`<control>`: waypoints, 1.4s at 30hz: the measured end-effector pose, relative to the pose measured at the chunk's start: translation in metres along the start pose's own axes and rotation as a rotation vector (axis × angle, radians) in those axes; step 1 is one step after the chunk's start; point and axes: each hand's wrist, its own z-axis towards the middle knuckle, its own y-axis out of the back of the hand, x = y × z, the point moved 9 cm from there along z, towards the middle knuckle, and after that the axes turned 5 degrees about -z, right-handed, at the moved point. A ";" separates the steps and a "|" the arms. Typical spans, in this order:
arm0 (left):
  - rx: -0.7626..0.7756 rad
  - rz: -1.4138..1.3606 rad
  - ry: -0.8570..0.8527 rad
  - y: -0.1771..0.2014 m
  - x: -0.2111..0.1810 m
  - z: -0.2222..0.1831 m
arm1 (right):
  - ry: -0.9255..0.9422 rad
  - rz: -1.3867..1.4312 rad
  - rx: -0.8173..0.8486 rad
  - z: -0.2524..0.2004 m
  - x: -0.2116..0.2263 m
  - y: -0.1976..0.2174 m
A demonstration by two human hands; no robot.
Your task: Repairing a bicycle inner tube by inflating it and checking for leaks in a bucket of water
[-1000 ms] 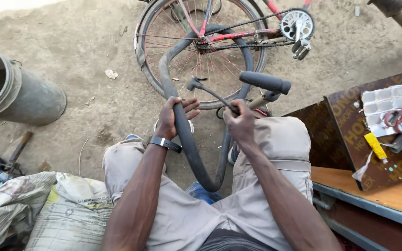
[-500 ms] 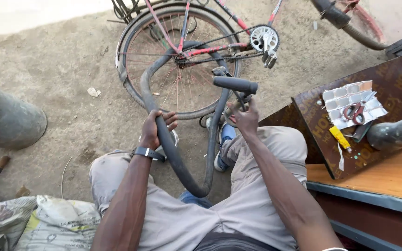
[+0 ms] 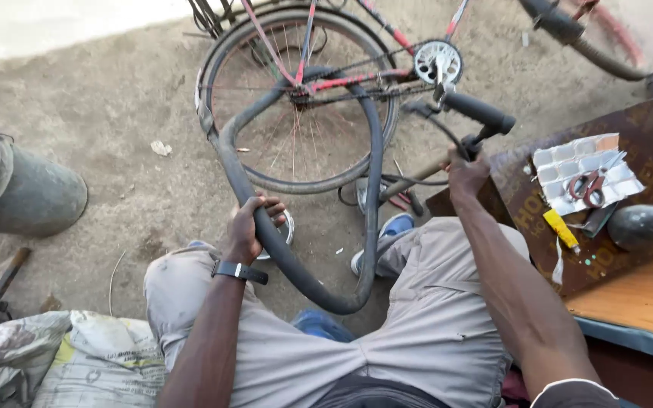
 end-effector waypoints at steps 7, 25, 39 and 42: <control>-0.139 0.146 -0.019 0.012 0.016 -0.012 | 0.204 -0.017 0.019 0.022 0.060 0.012; -0.286 0.104 -0.082 0.016 -0.060 -0.052 | 0.362 -0.347 -0.339 0.164 0.042 0.026; -0.286 0.138 -0.092 0.023 -0.067 -0.042 | -0.206 -0.026 -0.482 0.209 -0.033 0.064; -0.295 0.146 -0.084 0.022 -0.065 -0.041 | -0.185 -0.100 -0.504 0.220 -0.051 0.075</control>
